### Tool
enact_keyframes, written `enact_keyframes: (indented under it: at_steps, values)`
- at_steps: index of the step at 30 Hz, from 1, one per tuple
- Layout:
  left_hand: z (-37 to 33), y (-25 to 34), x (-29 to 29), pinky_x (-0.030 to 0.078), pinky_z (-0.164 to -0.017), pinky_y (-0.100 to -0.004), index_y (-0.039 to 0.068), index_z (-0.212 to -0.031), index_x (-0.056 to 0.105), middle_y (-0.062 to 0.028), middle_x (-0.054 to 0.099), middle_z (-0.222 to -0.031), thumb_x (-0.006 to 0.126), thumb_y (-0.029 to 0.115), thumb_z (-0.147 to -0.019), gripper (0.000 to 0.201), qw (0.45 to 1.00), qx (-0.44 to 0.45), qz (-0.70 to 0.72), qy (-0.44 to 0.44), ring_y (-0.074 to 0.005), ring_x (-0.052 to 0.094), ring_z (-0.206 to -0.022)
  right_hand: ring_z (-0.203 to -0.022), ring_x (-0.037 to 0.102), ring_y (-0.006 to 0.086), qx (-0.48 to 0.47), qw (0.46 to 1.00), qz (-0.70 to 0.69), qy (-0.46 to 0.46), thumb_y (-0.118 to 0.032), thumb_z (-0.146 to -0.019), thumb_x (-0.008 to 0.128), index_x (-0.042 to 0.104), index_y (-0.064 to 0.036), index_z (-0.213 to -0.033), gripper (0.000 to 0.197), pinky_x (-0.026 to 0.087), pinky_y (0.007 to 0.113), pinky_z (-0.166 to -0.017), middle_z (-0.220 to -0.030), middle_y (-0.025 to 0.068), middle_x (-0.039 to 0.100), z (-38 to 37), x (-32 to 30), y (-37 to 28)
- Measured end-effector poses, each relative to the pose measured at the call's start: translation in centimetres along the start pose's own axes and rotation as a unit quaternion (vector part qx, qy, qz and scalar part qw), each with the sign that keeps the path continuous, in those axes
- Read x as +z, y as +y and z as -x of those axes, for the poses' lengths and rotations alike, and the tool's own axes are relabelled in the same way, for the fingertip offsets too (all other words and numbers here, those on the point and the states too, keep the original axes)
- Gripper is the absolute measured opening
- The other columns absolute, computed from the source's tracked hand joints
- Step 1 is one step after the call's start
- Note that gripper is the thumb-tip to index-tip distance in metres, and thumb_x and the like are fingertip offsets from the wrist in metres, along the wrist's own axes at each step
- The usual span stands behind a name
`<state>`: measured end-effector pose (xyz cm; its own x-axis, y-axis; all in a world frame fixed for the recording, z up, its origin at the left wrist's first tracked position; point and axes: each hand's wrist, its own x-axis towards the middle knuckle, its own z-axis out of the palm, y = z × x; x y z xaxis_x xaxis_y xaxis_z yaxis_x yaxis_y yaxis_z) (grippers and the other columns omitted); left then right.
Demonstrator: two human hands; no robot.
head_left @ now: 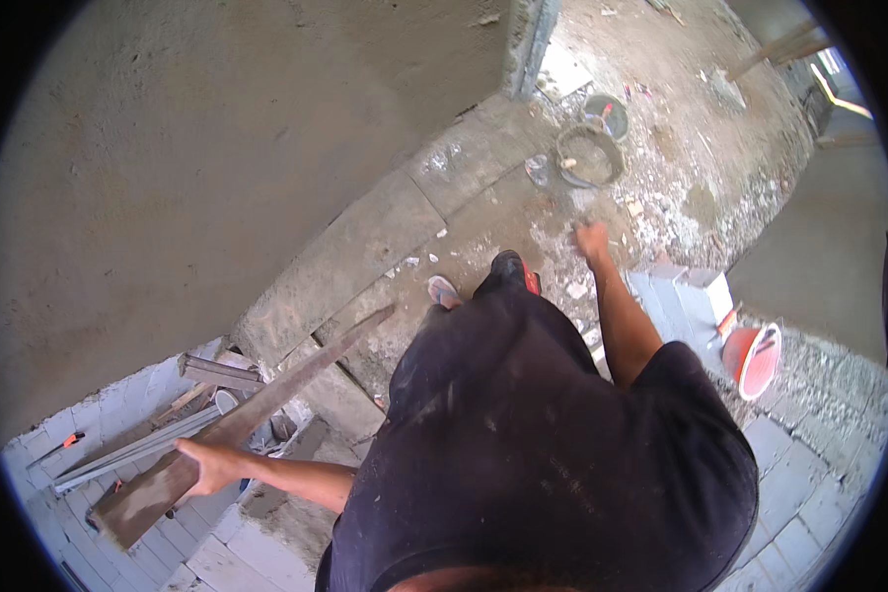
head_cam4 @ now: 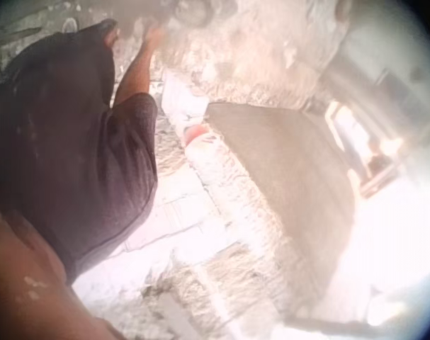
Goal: The person smooths wet plaster on a wall using a long straight-edge tool, then applies more plaster with a trowel from a bucket and continues smoothing.
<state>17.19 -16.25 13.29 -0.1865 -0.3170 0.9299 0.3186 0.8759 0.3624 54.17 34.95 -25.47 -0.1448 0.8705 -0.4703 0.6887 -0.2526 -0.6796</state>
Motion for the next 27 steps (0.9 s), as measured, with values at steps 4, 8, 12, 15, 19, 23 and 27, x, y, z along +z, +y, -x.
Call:
enact_keyframes:
  at_steps: [4, 8, 12, 15, 19, 23, 27]
  values:
    - [4.3, -2.9, 0.6, 0.051, -0.09, -0.043, -0.013, -0.128, 0.048, -0.0275, 0.061, -0.12, 0.086, 0.028, -0.074, 0.078, 0.967, -0.245, -0.05, -0.05, -0.0347, 0.064, -0.102, -0.067, 0.067, 0.0266, -0.125, 0.987, 0.062, 0.077, -0.023, -0.08, 0.057, 0.07, 0.0031, -0.095, 0.033, 0.051, 0.043, -0.06, -0.078, 0.0193, 0.069, -2.4, 2.4, 5.8]
    - [3.6, -6.8, 0.4, 0.049, -0.093, -0.0441, -0.012, -0.129, 0.048, -0.0287, 0.059, -0.122, 0.083, 0.031, -0.076, 0.076, 0.962, -0.208, -0.174, -0.019, -0.0387, 0.062, -0.105, -0.056, 0.062, 0.0254, 0.058, 0.998, 0.004, -0.029, -0.023, -0.082, 0.062, 0.068, 0.0022, -0.085, 0.026, 0.049, 0.042, -0.048, -0.069, 0.0133, 0.065, -5.0, 6.1, 10.6]
    - [2.8, -1.5, 1.5, 0.047, -0.096, -0.0431, -0.012, -0.13, 0.048, -0.0277, 0.059, -0.125, 0.078, 0.025, -0.08, 0.069, 0.966, -0.225, -0.092, -0.088, -0.0372, 0.06, -0.108, -0.058, 0.063, 0.027, 0.209, 0.961, -0.146, -0.109, -0.016, -0.085, 0.058, 0.059, -0.0021, -0.103, 0.022, 0.051, 0.043, -0.047, -0.071, 0.0131, 0.061, -8.5, 4.8, 6.4]
    - [1.5, 1.0, 1.9, 0.044, -0.098, -0.0386, -0.013, -0.128, 0.051, -0.0213, 0.058, -0.127, 0.069, 0.013, -0.084, 0.054, 0.951, -0.219, 0.024, -0.219, -0.0285, 0.058, -0.109, -0.054, 0.06, 0.0237, 0.06, 0.986, -0.019, -0.155, -0.018, -0.086, 0.056, 0.062, -0.0021, -0.086, 0.017, 0.049, 0.041, -0.046, -0.066, 0.0105, 0.06, -16.0, 2.7, 10.0]
    - [2.3, 4.1, 4.3, 0.044, -0.098, -0.0377, -0.011, -0.129, 0.051, -0.0196, 0.059, -0.124, 0.071, 0.013, -0.082, 0.056, 0.898, -0.283, 0.096, -0.324, -0.026, 0.057, -0.108, -0.056, 0.062, 0.024, -0.077, 0.996, 0.033, 0.016, -0.028, -0.086, 0.053, 0.067, 0.0017, -0.09, 0.033, 0.048, 0.042, -0.05, -0.064, 0.0153, 0.064, -23.5, -2.8, 10.1]
    - [9.8, 4.3, 6.5, 0.047, -0.096, -0.0393, -0.015, -0.132, 0.044, -0.0244, 0.057, -0.123, 0.077, 0.026, -0.078, 0.075, 0.915, -0.207, -0.011, -0.347, -0.0301, 0.058, -0.107, -0.063, 0.065, 0.0231, 0.022, 0.996, 0.087, -0.004, -0.032, -0.088, 0.06, 0.065, 0.003, -0.107, 0.041, 0.054, 0.037, -0.054, -0.074, 0.013, 0.067, -23.5, -7.3, -0.1]
    - [12.4, 2.5, 14.7, 0.043, -0.103, -0.0512, -0.016, -0.135, 0.041, -0.0331, 0.053, -0.13, 0.075, 0.038, -0.08, 0.084, 0.862, -0.331, -0.123, -0.363, -0.0405, 0.057, -0.115, -0.064, 0.064, 0.0182, 0.156, 0.987, -0.047, -0.014, -0.023, -0.091, 0.059, 0.063, 0.0006, -0.117, 0.035, 0.056, 0.035, -0.054, -0.079, 0.0099, 0.068, -20.6, -7.7, -2.3]
